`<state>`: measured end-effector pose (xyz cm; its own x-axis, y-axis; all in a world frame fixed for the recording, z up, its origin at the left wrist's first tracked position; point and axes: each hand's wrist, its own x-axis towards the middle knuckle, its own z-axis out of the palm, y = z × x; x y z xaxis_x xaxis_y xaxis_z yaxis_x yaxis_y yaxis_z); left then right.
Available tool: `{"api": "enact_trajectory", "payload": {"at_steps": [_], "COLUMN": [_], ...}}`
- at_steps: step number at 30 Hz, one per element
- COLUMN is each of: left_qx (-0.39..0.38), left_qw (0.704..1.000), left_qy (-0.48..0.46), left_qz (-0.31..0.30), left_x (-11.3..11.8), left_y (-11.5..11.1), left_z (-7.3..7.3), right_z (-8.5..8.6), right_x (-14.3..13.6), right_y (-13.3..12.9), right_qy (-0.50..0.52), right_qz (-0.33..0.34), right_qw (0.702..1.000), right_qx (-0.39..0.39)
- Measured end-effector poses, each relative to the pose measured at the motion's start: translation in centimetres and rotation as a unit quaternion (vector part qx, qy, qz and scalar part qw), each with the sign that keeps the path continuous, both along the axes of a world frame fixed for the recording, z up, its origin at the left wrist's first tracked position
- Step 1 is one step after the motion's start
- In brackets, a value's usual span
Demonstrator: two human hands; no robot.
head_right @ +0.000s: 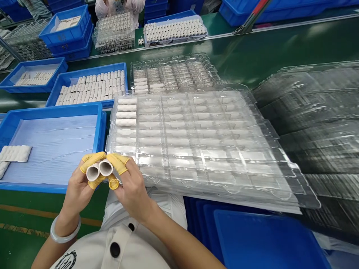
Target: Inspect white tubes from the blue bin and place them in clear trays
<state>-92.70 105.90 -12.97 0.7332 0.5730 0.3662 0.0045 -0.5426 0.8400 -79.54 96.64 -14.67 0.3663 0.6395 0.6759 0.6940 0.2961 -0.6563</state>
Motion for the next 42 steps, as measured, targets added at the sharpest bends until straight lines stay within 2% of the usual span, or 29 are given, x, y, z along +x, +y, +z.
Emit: {"api": "enact_trajectory", "payload": {"at_steps": [10,17,24,27,29,30,31,32,34,36,37,38,40,42], "left_qx": [0.020,0.047,0.116,0.060,-0.058,-0.142,-0.236,-0.333,-0.508,-0.637,-0.686,-0.724,-0.774,-0.792], "left_qw": [0.999,0.995,0.983,0.988,0.989,0.981,0.963,0.933,0.848,0.749,0.700,0.655,0.582,0.547], "left_qy": [0.020,0.035,0.044,0.044,0.029,0.010,-0.014,-0.042,-0.100,-0.138,-0.150,-0.159,-0.169,-0.180], "left_qz": [0.035,0.082,0.135,0.138,0.136,0.135,0.133,0.129,0.117,0.120,0.132,0.149,0.184,0.204], "left_x": [-2.2,-4.7,-6.6,-7.2,-7.6,-7.7,-7.8,-7.8,-7.5,-7.0,-6.6,-6.2,-5.5,-4.9], "left_y": [0.5,0.8,1.0,1.1,1.1,1.1,1.1,1.2,1.1,1.0,0.9,0.8,0.4,-0.1], "left_z": [-0.3,0.2,0.3,0.2,0.2,0.3,0.3,0.4,0.6,0.9,1.1,1.4,1.9,2.2], "right_z": [-0.1,-0.1,0.1,0.3,0.6,0.9,1.1,1.4,1.8,1.9,1.9,1.7,1.4,1.2], "right_x": [-2.0,-3.7,-4.9,-5.1,-5.2,-5.2,-5.2,-5.2,-5.1,-5.1,-5.0,-5.0,-5.0,-4.9], "right_y": [1.2,2.4,3.7,3.9,3.9,3.9,3.9,3.9,3.9,3.8,3.8,3.6,3.3,2.8], "right_qy": [0.001,-0.005,-0.013,-0.013,0.058,0.135,0.237,0.352,0.560,0.696,0.741,0.777,0.828,0.854], "right_qz": [0.018,0.053,0.083,0.097,0.124,0.146,0.171,0.198,0.244,0.266,0.265,0.259,0.236,0.228], "right_qw": [1.000,0.999,0.996,0.995,0.990,0.977,0.947,0.898,0.756,0.619,0.566,0.523,0.461,0.423], "right_qx": [-0.001,-0.005,0.000,0.004,-0.041,-0.083,-0.131,-0.178,-0.236,-0.249,-0.245,-0.236,-0.215,-0.200]}}
